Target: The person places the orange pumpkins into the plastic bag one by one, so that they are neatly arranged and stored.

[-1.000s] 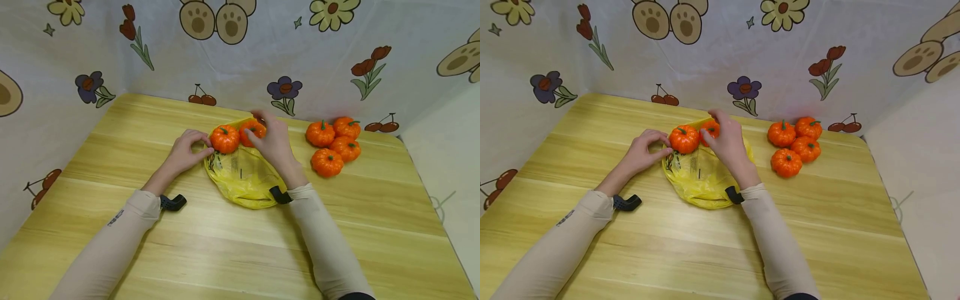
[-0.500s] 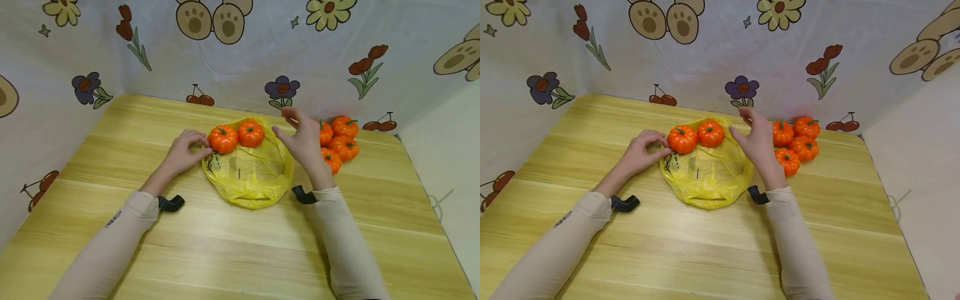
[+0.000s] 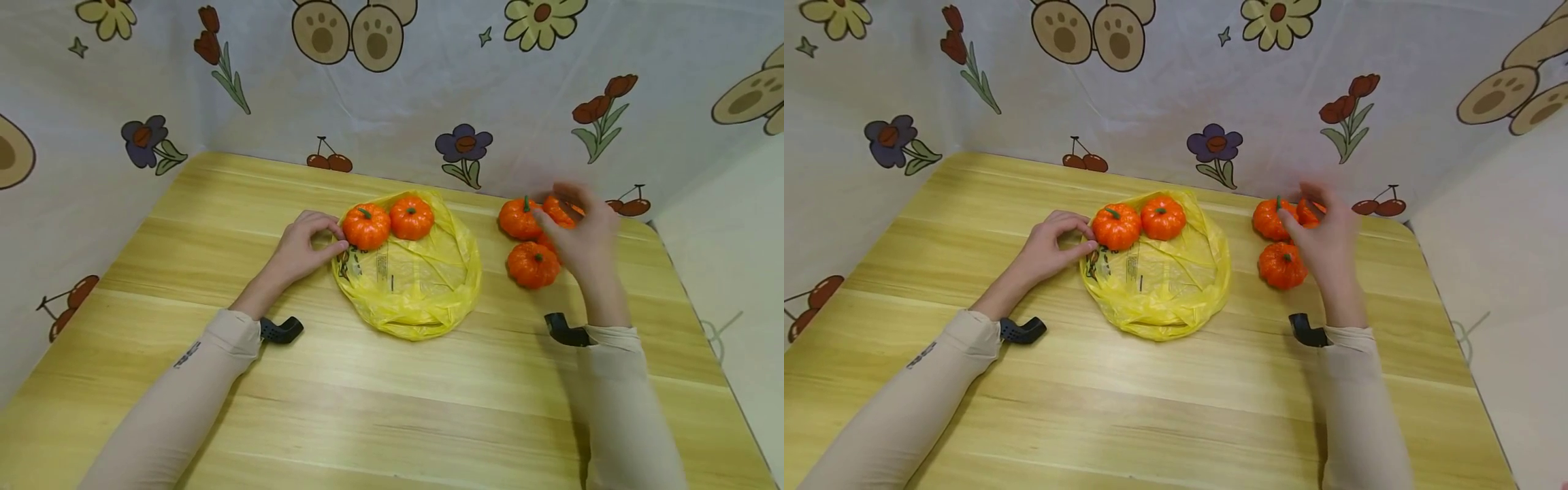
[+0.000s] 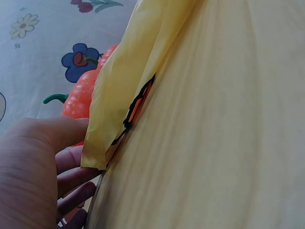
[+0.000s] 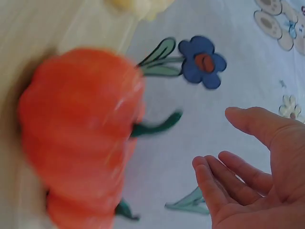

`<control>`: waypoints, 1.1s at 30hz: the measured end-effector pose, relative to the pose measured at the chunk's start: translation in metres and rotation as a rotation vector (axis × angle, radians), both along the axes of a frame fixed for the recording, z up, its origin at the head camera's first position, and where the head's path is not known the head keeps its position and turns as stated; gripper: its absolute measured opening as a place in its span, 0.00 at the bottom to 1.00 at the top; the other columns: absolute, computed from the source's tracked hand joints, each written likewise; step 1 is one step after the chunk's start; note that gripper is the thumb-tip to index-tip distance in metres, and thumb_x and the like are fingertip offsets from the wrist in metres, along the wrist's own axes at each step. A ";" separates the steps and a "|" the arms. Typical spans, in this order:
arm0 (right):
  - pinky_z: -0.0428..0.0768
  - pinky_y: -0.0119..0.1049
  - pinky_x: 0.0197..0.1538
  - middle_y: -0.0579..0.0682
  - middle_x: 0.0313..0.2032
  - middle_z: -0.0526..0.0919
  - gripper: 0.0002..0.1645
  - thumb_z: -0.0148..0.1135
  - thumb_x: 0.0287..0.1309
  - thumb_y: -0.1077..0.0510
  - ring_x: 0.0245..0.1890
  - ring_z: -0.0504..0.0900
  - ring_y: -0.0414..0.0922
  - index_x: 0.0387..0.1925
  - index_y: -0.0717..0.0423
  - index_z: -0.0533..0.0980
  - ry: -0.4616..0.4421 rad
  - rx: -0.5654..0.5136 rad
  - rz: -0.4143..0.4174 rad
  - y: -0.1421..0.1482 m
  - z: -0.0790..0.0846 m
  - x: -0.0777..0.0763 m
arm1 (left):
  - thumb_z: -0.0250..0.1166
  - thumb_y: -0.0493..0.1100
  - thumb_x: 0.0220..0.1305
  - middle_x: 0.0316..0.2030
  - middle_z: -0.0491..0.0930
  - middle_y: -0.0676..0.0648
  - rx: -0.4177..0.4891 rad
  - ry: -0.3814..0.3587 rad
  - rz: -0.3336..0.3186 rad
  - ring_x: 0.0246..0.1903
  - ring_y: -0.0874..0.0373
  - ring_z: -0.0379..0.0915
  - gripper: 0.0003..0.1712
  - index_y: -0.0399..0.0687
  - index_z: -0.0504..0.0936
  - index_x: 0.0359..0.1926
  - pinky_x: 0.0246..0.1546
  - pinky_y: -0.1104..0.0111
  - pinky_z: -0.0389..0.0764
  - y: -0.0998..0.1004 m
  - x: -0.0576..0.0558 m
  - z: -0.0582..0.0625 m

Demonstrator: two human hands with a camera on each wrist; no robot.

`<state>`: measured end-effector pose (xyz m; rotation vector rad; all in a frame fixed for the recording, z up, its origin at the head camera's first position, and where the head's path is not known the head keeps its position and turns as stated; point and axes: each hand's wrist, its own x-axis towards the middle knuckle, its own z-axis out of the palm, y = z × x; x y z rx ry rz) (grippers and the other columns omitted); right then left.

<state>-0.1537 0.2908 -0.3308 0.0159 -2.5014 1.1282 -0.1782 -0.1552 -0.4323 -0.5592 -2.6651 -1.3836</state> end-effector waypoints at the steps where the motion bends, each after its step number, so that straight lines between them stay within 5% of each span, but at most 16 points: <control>1: 0.77 0.36 0.70 0.55 0.60 0.81 0.30 0.73 0.64 0.59 0.63 0.80 0.48 0.65 0.61 0.76 -0.007 0.010 -0.019 0.008 -0.002 0.001 | 0.75 0.46 0.66 0.62 0.82 0.40 -0.003 -0.001 0.001 0.68 0.45 0.69 0.09 0.47 0.87 0.39 0.75 0.43 0.60 0.000 0.000 0.000; 14: 0.78 0.30 0.66 0.60 0.61 0.79 0.33 0.72 0.66 0.51 0.57 0.78 0.41 0.66 0.63 0.75 -0.099 0.138 -0.103 0.072 -0.024 0.017 | 0.75 0.46 0.65 0.62 0.82 0.40 -0.005 0.002 0.000 0.68 0.45 0.69 0.09 0.47 0.87 0.39 0.75 0.43 0.60 -0.001 0.000 0.001; 33: 0.79 0.27 0.59 0.67 0.69 0.75 0.46 0.70 0.67 0.41 0.68 0.75 0.62 0.75 0.62 0.67 -0.317 0.211 0.024 0.089 -0.042 0.012 | 0.75 0.45 0.66 0.61 0.82 0.40 0.001 0.007 -0.002 0.67 0.44 0.69 0.08 0.46 0.87 0.39 0.74 0.45 0.63 0.000 0.000 -0.001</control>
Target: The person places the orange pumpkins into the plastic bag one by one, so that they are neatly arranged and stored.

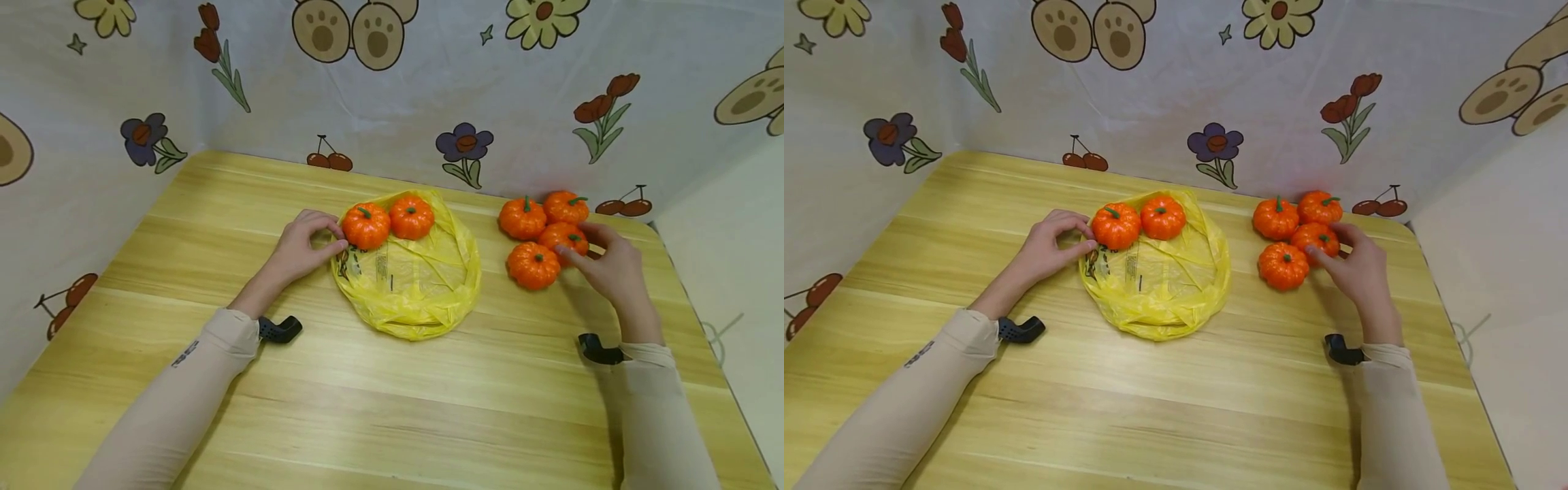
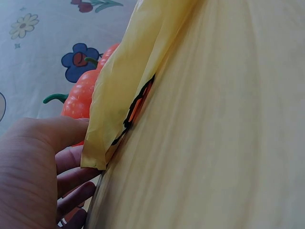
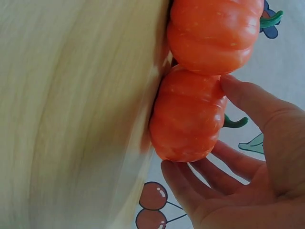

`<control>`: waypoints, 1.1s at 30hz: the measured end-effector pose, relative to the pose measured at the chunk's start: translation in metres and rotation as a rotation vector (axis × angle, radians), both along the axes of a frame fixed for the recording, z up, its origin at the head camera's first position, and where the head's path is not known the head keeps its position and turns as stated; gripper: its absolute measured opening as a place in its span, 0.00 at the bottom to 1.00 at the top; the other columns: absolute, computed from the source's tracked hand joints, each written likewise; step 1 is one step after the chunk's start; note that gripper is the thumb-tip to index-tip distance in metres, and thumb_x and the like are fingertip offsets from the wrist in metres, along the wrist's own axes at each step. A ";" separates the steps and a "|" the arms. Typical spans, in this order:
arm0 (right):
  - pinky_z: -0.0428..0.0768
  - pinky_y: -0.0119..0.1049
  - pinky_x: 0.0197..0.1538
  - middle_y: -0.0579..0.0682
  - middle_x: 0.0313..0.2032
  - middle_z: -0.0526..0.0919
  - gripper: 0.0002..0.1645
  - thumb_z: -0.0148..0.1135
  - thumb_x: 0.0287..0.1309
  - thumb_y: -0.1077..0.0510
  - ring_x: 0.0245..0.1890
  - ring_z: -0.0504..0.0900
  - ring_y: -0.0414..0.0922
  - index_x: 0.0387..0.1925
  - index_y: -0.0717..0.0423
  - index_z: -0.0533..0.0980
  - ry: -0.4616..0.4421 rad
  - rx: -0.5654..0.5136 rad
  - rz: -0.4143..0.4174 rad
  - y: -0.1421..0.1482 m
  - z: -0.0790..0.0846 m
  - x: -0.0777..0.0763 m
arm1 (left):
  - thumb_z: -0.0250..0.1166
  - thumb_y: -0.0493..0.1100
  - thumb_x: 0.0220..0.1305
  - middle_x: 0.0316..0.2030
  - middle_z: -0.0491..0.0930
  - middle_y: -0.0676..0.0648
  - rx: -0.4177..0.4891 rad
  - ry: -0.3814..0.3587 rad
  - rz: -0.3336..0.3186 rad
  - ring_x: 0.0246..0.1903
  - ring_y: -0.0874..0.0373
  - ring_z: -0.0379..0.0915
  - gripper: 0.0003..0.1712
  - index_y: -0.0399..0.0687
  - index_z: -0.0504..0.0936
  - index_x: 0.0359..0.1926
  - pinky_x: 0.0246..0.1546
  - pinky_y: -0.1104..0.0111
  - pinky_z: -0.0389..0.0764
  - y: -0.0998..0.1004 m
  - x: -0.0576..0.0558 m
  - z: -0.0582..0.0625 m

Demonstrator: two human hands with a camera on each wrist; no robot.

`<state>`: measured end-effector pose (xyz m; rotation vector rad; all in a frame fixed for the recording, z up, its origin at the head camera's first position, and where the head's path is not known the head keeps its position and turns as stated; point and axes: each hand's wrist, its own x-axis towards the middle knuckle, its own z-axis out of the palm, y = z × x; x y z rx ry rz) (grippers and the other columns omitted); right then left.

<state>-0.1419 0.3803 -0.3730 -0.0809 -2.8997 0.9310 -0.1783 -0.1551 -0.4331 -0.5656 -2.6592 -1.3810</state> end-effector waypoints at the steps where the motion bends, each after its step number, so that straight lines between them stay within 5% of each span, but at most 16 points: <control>1: 0.79 0.31 0.60 0.68 0.70 0.74 0.46 0.70 0.67 0.41 0.68 0.75 0.63 0.75 0.62 0.66 -0.009 -0.001 0.000 0.000 0.000 0.000 | 0.75 0.45 0.66 0.61 0.82 0.40 0.002 0.000 -0.001 0.67 0.44 0.69 0.08 0.46 0.87 0.39 0.74 0.45 0.63 0.000 0.000 0.000; 5: 0.81 0.20 0.53 0.70 0.73 0.70 0.47 0.70 0.68 0.43 0.68 0.74 0.70 0.77 0.62 0.63 -0.035 -0.015 0.016 0.002 -0.001 0.000 | 0.75 0.45 0.65 0.62 0.82 0.40 0.003 -0.003 -0.002 0.67 0.44 0.70 0.08 0.46 0.87 0.39 0.75 0.45 0.62 0.000 0.000 0.001; 9: 0.66 0.04 0.40 0.72 0.72 0.69 0.48 0.71 0.68 0.45 0.67 0.73 0.75 0.78 0.62 0.62 -0.062 -0.036 0.041 0.004 0.000 0.002 | 0.75 0.45 0.65 0.62 0.82 0.40 0.000 -0.006 -0.003 0.67 0.44 0.70 0.08 0.46 0.87 0.39 0.75 0.44 0.61 0.001 0.000 0.001; 20: 0.67 0.08 0.38 0.72 0.71 0.71 0.48 0.73 0.65 0.45 0.65 0.75 0.74 0.78 0.58 0.64 -0.051 -0.018 -0.004 0.008 -0.001 0.002 | 0.75 0.44 0.65 0.61 0.83 0.40 -0.004 0.000 -0.004 0.67 0.44 0.69 0.08 0.45 0.87 0.39 0.75 0.43 0.61 0.000 0.000 0.001; 25: 0.67 0.07 0.42 0.68 0.70 0.73 0.45 0.73 0.65 0.46 0.63 0.77 0.66 0.76 0.57 0.66 0.026 -0.041 -0.054 0.007 0.008 0.005 | 0.75 0.44 0.65 0.61 0.83 0.40 -0.004 0.011 -0.007 0.67 0.44 0.70 0.08 0.45 0.87 0.39 0.74 0.44 0.62 0.000 0.000 0.001; 30: 0.72 0.10 0.47 0.61 0.70 0.74 0.44 0.74 0.64 0.45 0.58 0.78 0.44 0.76 0.53 0.68 0.084 -0.087 -0.111 -0.001 0.020 0.008 | 0.75 0.44 0.65 0.61 0.83 0.39 -0.002 0.013 -0.011 0.66 0.44 0.70 0.08 0.45 0.87 0.39 0.74 0.45 0.63 0.000 0.001 0.001; 33: 0.74 0.11 0.49 0.59 0.70 0.73 0.44 0.74 0.64 0.44 0.59 0.78 0.43 0.76 0.50 0.68 0.086 -0.101 -0.110 -0.006 0.028 0.010 | 0.75 0.44 0.65 0.61 0.83 0.39 0.003 0.014 -0.010 0.66 0.44 0.70 0.08 0.45 0.87 0.39 0.74 0.45 0.64 0.001 0.001 0.002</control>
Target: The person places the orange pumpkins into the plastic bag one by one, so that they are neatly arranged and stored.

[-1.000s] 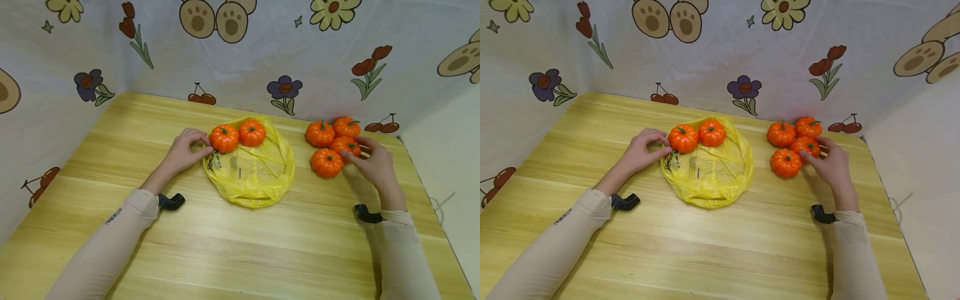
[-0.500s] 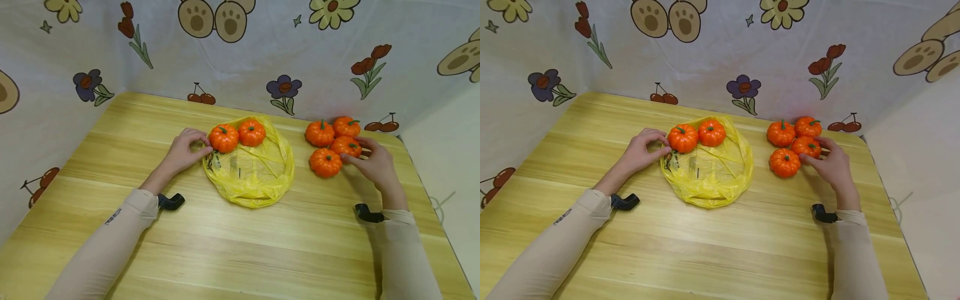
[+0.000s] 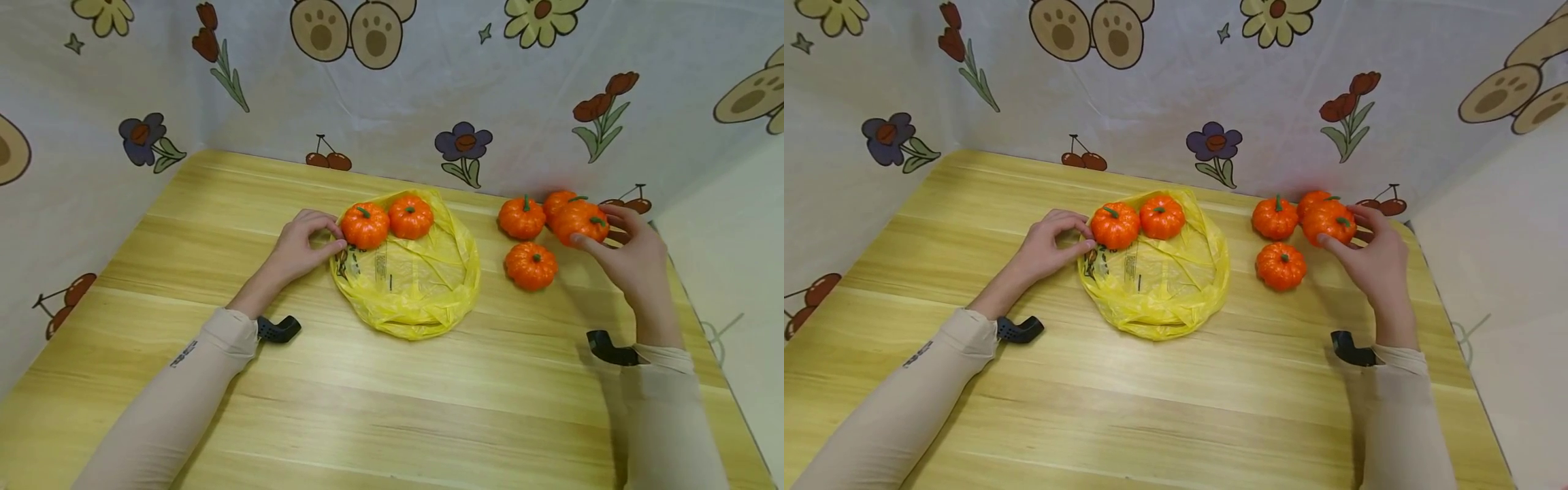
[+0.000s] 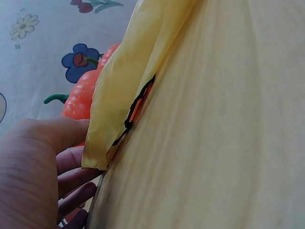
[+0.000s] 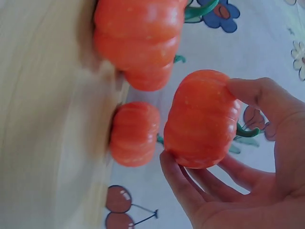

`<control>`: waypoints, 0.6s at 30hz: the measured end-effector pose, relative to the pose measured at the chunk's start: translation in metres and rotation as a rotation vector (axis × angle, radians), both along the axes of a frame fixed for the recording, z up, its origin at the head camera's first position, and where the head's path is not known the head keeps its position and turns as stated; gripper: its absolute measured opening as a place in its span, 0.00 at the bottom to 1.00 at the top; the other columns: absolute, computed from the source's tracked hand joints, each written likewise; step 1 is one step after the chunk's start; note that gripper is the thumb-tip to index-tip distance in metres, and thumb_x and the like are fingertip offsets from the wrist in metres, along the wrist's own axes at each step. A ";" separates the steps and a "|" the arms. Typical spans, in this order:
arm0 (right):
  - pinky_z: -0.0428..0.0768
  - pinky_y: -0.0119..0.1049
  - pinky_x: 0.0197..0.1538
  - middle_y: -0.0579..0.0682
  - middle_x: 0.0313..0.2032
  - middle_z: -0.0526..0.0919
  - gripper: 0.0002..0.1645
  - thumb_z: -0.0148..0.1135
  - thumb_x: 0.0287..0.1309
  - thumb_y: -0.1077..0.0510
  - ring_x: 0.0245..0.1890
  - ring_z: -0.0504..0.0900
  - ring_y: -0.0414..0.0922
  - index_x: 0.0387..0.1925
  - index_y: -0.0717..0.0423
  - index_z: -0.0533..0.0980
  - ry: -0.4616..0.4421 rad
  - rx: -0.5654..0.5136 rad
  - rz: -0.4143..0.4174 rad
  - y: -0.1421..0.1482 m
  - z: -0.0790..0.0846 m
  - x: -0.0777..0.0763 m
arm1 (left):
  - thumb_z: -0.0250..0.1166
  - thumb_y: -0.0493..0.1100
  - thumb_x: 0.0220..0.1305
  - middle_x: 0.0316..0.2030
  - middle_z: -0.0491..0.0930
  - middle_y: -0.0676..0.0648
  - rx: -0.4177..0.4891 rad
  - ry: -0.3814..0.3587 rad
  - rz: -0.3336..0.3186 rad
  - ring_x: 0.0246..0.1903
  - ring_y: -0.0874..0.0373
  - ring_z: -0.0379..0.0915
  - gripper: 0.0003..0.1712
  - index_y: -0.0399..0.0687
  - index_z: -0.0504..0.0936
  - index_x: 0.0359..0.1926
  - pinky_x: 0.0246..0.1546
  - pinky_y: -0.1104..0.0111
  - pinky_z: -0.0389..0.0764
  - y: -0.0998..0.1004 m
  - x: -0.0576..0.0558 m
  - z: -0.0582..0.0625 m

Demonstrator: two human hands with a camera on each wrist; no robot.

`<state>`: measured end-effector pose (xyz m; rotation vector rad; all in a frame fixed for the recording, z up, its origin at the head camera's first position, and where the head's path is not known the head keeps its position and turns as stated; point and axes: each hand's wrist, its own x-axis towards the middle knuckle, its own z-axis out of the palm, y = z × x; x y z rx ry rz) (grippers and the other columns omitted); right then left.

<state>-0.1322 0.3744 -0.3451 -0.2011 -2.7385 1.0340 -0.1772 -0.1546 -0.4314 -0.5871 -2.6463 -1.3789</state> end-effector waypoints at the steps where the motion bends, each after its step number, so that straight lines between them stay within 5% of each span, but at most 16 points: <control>1: 0.74 0.11 0.50 0.59 0.71 0.73 0.45 0.74 0.64 0.44 0.60 0.78 0.46 0.76 0.50 0.67 -0.003 0.000 0.007 -0.002 0.002 0.001 | 0.75 0.44 0.65 0.60 0.83 0.39 0.000 0.000 0.000 0.66 0.44 0.70 0.08 0.45 0.87 0.39 0.74 0.45 0.64 0.000 0.000 0.000; 5: 0.75 0.10 0.49 0.59 0.70 0.73 0.45 0.75 0.63 0.45 0.62 0.78 0.51 0.76 0.50 0.68 0.003 0.005 0.049 -0.009 0.006 0.000 | 0.75 0.44 0.65 0.61 0.83 0.39 0.004 -0.004 0.002 0.67 0.44 0.70 0.08 0.45 0.87 0.39 0.74 0.45 0.63 0.000 -0.001 -0.001; 10: 0.76 0.12 0.51 0.59 0.68 0.74 0.44 0.76 0.62 0.48 0.57 0.79 0.40 0.75 0.51 0.69 0.017 0.001 0.105 -0.021 0.009 0.002 | 0.75 0.45 0.65 0.61 0.82 0.40 0.004 -0.006 0.002 0.67 0.44 0.70 0.08 0.46 0.87 0.39 0.75 0.45 0.62 0.001 -0.001 -0.001; 18: 0.80 0.23 0.60 0.55 0.66 0.78 0.42 0.78 0.60 0.49 0.63 0.79 0.55 0.73 0.49 0.71 0.031 0.034 0.217 -0.061 0.012 0.001 | 0.76 0.44 0.65 0.62 0.82 0.40 -0.004 -0.001 0.004 0.67 0.44 0.70 0.08 0.46 0.87 0.39 0.75 0.43 0.61 -0.001 -0.003 -0.002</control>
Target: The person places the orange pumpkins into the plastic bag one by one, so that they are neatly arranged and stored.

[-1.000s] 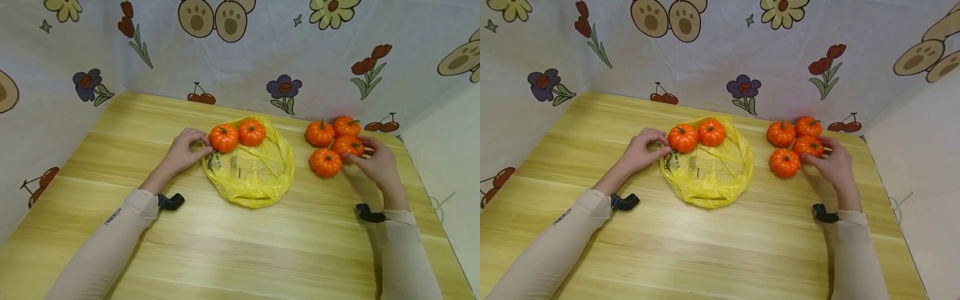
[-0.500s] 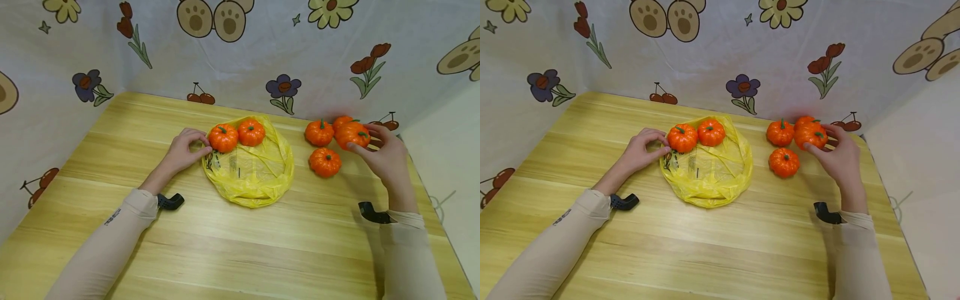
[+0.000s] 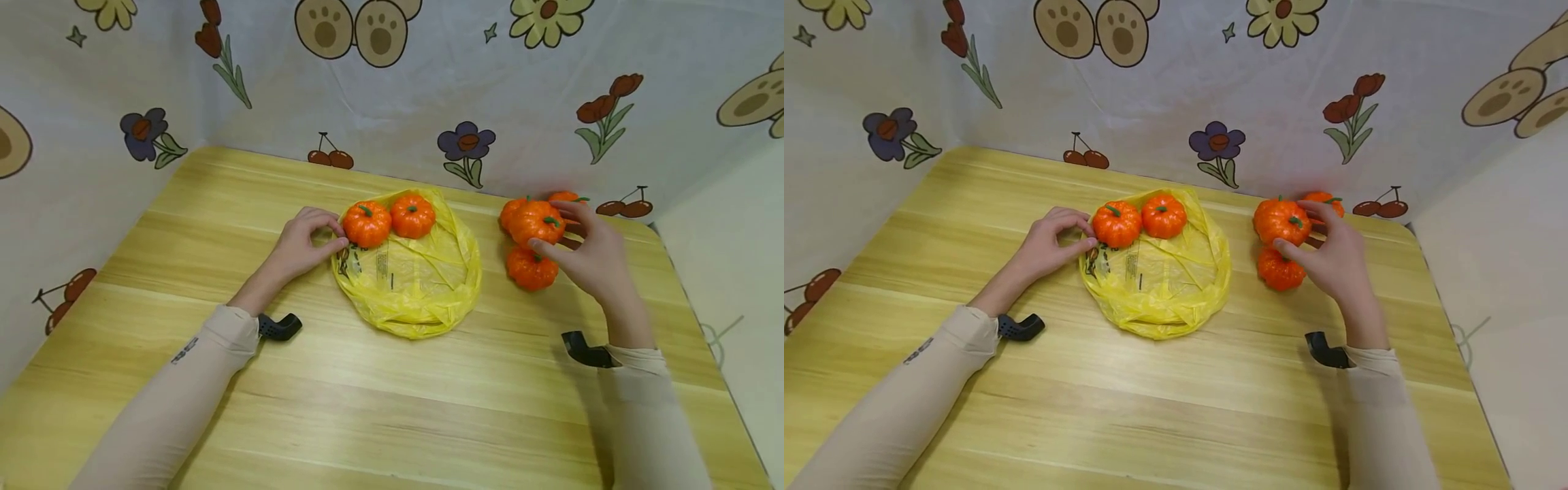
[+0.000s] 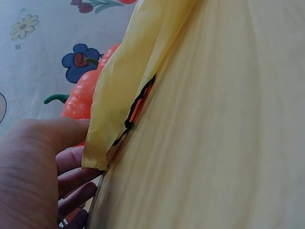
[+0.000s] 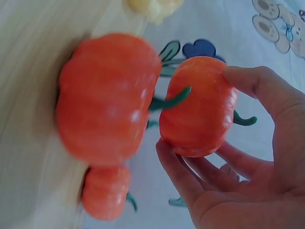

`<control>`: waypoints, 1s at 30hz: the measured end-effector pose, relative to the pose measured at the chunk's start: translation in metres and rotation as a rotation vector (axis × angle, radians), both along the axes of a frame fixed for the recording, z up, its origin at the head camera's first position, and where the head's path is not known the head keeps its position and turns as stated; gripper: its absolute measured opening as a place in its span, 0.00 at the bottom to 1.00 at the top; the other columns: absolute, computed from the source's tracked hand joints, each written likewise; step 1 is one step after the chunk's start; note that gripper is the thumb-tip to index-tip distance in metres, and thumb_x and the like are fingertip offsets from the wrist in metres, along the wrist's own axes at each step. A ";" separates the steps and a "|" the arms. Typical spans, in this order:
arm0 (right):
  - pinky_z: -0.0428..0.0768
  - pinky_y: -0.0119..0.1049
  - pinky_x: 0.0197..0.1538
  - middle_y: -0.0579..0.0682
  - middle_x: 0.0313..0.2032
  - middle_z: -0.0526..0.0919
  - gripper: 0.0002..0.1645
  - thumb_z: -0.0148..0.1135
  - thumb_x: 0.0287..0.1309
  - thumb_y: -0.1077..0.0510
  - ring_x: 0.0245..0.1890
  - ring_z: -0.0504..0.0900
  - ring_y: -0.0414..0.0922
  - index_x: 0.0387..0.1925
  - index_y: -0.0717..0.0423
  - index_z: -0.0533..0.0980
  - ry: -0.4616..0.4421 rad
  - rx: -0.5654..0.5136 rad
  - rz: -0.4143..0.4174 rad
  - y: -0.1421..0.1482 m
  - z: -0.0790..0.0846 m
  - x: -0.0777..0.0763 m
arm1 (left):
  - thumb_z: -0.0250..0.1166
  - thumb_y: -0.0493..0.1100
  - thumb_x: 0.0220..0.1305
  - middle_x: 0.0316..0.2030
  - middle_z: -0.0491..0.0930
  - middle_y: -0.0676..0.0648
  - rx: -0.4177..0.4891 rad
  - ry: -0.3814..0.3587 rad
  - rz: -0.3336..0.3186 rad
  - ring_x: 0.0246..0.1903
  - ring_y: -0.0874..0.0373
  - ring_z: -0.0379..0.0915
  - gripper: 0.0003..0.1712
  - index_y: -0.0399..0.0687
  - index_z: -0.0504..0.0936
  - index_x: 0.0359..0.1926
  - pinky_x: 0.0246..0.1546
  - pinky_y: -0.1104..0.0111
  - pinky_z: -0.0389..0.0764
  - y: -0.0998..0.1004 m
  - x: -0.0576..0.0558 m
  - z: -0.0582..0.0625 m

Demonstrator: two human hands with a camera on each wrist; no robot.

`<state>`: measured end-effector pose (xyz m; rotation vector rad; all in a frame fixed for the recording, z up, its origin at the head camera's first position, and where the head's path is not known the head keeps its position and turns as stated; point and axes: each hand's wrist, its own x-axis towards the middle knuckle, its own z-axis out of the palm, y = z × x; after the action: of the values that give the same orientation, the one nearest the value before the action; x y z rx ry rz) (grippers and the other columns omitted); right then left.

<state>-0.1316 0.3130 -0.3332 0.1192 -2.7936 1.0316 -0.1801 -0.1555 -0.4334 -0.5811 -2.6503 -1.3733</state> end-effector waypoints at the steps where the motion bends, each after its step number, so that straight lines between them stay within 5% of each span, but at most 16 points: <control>1: 0.81 0.27 0.62 0.56 0.66 0.78 0.42 0.78 0.60 0.49 0.63 0.79 0.55 0.73 0.49 0.71 0.000 -0.003 0.012 -0.004 0.000 -0.001 | 0.76 0.44 0.65 0.62 0.82 0.39 -0.001 0.001 0.000 0.66 0.44 0.70 0.08 0.46 0.87 0.39 0.74 0.43 0.61 0.000 0.000 0.000; 8: 0.78 0.58 0.66 0.60 0.68 0.77 0.44 0.79 0.59 0.52 0.63 0.81 0.59 0.74 0.52 0.70 -0.029 -0.023 0.078 -0.028 -0.001 -0.009 | 0.76 0.44 0.64 0.62 0.82 0.39 -0.007 -0.010 -0.007 0.67 0.44 0.70 0.08 0.46 0.88 0.40 0.74 0.42 0.61 0.000 -0.001 -0.001; 20: 0.81 0.58 0.65 0.58 0.66 0.79 0.42 0.80 0.57 0.55 0.61 0.83 0.58 0.71 0.56 0.72 -0.007 -0.007 0.247 -0.076 -0.010 -0.026 | 0.76 0.44 0.65 0.63 0.82 0.40 -0.009 -0.012 -0.001 0.67 0.44 0.70 0.08 0.46 0.88 0.40 0.75 0.43 0.61 0.000 0.000 0.001; 30: 0.82 0.59 0.63 0.58 0.68 0.78 0.42 0.79 0.57 0.54 0.60 0.84 0.61 0.71 0.55 0.71 -0.055 0.033 0.294 -0.087 -0.019 -0.026 | 0.75 0.45 0.64 0.63 0.82 0.40 -0.016 -0.009 0.000 0.67 0.45 0.70 0.08 0.47 0.88 0.39 0.74 0.42 0.61 -0.001 0.000 -0.001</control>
<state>-0.1580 0.2259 -0.3527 0.5275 -2.9033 1.0625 -0.1803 -0.1565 -0.4340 -0.5780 -2.6707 -1.3596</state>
